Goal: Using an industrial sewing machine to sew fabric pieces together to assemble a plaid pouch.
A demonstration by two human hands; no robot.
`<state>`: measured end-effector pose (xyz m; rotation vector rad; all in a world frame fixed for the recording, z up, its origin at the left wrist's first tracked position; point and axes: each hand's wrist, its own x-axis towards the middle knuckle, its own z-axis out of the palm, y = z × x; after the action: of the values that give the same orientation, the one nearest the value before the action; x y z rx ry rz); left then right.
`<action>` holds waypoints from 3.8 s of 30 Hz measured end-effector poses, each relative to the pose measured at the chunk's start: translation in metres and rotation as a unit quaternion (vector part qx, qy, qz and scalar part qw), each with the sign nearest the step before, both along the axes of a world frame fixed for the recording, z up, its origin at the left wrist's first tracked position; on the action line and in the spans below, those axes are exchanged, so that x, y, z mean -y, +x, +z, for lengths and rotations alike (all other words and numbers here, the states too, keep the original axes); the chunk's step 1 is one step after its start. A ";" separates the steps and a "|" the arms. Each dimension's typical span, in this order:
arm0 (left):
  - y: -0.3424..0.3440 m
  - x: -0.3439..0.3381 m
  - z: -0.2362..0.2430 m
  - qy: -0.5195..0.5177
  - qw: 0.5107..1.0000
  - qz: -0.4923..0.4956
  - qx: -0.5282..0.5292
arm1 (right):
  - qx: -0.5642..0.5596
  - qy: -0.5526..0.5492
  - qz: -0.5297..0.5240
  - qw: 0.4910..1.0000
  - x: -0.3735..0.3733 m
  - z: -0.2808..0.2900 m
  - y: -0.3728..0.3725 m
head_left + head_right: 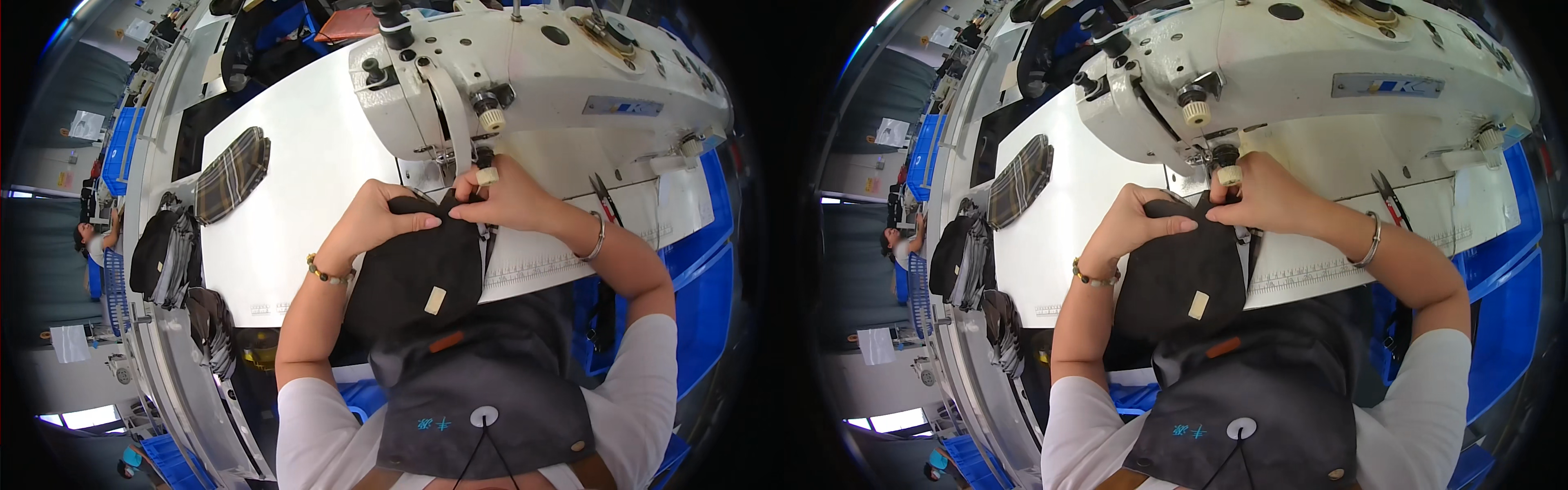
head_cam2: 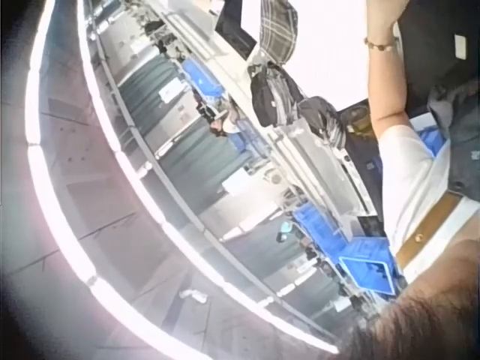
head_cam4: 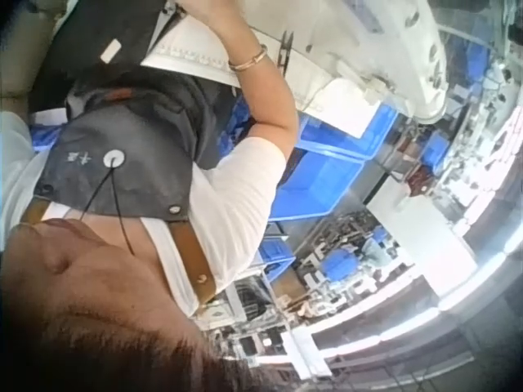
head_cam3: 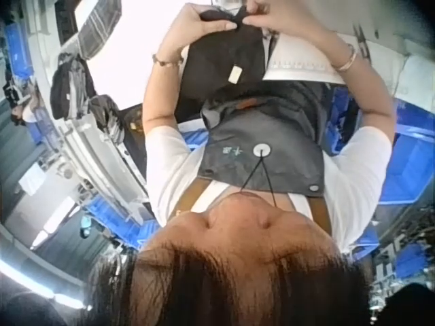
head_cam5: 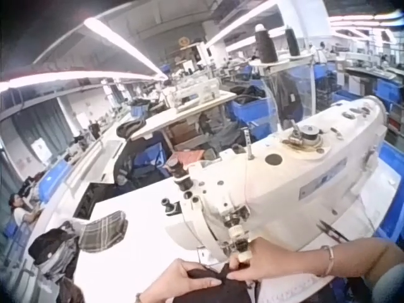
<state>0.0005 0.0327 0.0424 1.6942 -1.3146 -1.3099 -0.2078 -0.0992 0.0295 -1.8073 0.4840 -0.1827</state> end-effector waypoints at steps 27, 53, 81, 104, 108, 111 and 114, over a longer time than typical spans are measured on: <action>-0.005 -0.011 -0.009 -0.105 0.992 0.073 -0.017 | 0.075 0.070 -0.035 0.994 -0.014 -0.008 -0.010; -0.016 -0.019 0.007 -0.125 0.991 0.016 0.035 | 0.095 0.198 -0.052 0.974 -0.023 -0.015 -0.010; -0.006 -0.017 0.008 -0.141 0.984 0.079 0.076 | 0.028 -0.046 0.030 0.998 -0.011 -0.024 -0.010; 0.010 -0.010 -0.006 -0.095 0.992 0.086 -0.013 | 0.106 -0.050 0.101 0.988 -0.001 -0.009 -0.017; 0.019 -0.006 -0.015 -0.042 0.996 0.034 -0.065 | 0.191 -0.219 0.162 0.943 0.000 -0.017 -0.015; 0.016 -0.004 -0.013 -0.014 0.995 0.035 -0.096 | 0.274 -0.331 0.157 0.889 -0.001 -0.021 -0.012; 0.020 0.000 -0.015 0.017 0.997 0.001 -0.070 | 0.320 -0.420 0.142 0.837 -0.003 -0.023 -0.011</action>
<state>0.0208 0.0326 0.0269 1.5952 -1.2149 -1.4304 -0.2192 -0.0965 0.0063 -2.4631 -0.4309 -0.8657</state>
